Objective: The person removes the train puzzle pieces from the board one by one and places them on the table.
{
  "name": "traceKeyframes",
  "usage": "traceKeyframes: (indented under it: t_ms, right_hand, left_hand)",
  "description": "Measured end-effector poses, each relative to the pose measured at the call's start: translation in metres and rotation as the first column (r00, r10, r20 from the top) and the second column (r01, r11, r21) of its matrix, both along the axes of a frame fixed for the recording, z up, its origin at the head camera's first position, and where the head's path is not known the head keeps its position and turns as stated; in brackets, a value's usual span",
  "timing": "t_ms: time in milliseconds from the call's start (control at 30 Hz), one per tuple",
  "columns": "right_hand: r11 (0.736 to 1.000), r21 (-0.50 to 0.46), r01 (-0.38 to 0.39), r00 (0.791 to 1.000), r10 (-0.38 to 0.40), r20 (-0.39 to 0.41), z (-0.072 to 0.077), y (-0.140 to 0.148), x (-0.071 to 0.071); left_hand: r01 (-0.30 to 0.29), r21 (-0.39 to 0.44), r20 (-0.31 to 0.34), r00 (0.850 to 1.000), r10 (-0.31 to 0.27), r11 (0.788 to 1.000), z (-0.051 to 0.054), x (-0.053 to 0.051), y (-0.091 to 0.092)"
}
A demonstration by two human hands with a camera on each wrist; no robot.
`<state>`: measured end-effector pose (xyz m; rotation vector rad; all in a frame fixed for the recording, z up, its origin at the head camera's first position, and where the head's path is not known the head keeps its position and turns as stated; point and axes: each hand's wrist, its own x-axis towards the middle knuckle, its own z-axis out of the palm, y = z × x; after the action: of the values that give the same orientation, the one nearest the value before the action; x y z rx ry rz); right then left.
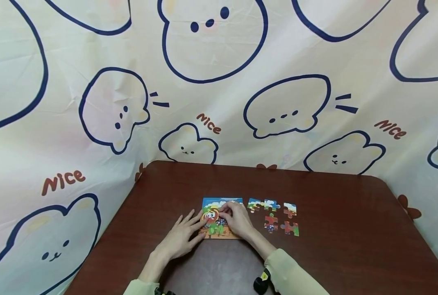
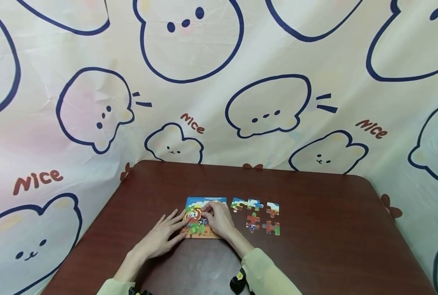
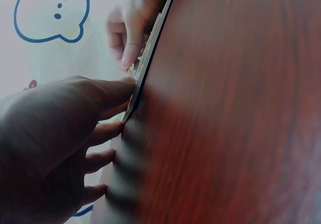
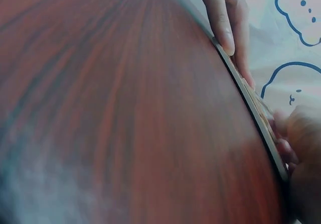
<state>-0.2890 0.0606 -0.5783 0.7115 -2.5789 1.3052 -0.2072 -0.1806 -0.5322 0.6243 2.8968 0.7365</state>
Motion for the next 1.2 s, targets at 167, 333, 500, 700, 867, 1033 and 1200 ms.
traceKeyframes:
  t_ms: [167,333,500,700,867,1033,1200]
  right_hand:
    - [0.983,-0.155,-0.094,0.989,0.11,0.096,0.0,0.005,-0.001]
    - [0.97,-0.197,-0.143,0.971,0.176,0.164,0.001,0.009,-0.003]
    - [0.954,-0.223,-0.2,0.937,0.253,0.242,0.003,0.012,-0.006]
    - [0.942,-0.248,-0.227,0.916,0.292,0.274,0.007,0.013,-0.007]
    - [0.96,-0.214,-0.182,0.931,0.239,0.277,0.009,0.01,-0.007]
    - [0.967,-0.187,-0.175,0.938,0.221,0.267,0.009,0.01,-0.006]
    - [0.966,-0.177,-0.186,0.94,0.228,0.254,0.01,0.01,-0.006]
  left_hand:
    - [-0.019,-0.029,0.034,0.999,0.02,0.999,0.002,0.002,0.002]
    - [-0.011,-0.027,0.033,0.999,0.012,1.0,0.002,0.002,0.003]
    - [-0.008,-0.02,0.039,0.999,0.009,1.0,0.003,0.002,0.002]
    - [-0.006,-0.014,0.045,0.999,0.006,1.0,0.007,0.002,0.002]
    - [-0.011,-0.014,0.048,0.999,0.012,1.0,0.007,0.003,0.002]
    - [-0.016,-0.014,0.034,0.999,0.016,1.0,0.004,0.002,0.002]
    - [-0.029,-0.016,0.04,0.999,0.03,0.999,0.003,0.001,0.003]
